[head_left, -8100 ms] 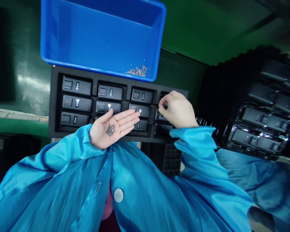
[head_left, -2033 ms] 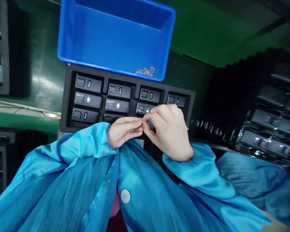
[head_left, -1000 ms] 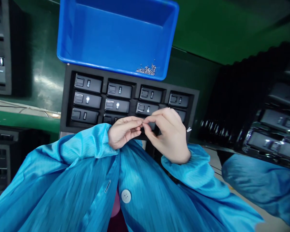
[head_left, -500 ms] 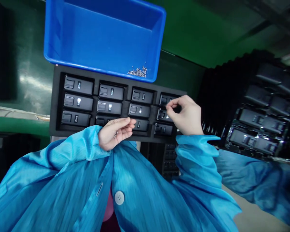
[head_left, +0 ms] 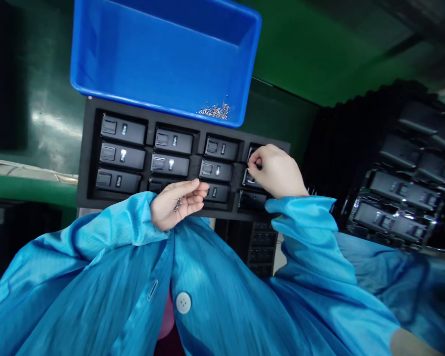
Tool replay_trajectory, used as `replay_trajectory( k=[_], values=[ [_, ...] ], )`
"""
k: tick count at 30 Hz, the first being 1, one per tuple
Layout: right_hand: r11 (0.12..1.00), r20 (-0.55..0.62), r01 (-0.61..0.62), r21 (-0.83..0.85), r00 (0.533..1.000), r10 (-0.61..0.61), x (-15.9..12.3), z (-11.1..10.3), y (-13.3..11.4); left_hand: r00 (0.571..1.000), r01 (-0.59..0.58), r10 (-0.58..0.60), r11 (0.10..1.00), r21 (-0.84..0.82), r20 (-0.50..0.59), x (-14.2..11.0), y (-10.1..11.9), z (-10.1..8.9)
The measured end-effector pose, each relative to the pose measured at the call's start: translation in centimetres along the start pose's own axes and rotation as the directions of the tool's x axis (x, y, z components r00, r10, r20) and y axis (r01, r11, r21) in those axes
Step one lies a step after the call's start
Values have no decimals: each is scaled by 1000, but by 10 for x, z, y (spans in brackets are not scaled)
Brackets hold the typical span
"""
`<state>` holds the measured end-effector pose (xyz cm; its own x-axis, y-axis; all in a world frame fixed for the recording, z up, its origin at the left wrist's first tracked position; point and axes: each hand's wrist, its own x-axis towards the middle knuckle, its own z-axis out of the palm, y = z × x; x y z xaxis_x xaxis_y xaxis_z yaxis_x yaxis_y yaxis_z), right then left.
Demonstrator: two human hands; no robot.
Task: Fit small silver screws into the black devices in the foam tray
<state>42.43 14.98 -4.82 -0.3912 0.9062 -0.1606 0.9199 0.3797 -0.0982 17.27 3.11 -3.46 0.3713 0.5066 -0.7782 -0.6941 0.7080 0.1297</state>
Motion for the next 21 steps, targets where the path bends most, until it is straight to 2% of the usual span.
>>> replay_trajectory(
  k=[6,10,21],
  values=[
    [992,139,-98,83,987,86,11,-8,-2,1000,9,-9,1000,0,-4,1,1,-1],
    [980,192,-147,136,974,119,16,-10,2,1000,12,-12,1000,-3,-5,1,1,-4],
    [960,217,-136,245,973,82,20,-12,9,1000,21,-21,1000,-16,-7,-1,2,-4]
  ],
)
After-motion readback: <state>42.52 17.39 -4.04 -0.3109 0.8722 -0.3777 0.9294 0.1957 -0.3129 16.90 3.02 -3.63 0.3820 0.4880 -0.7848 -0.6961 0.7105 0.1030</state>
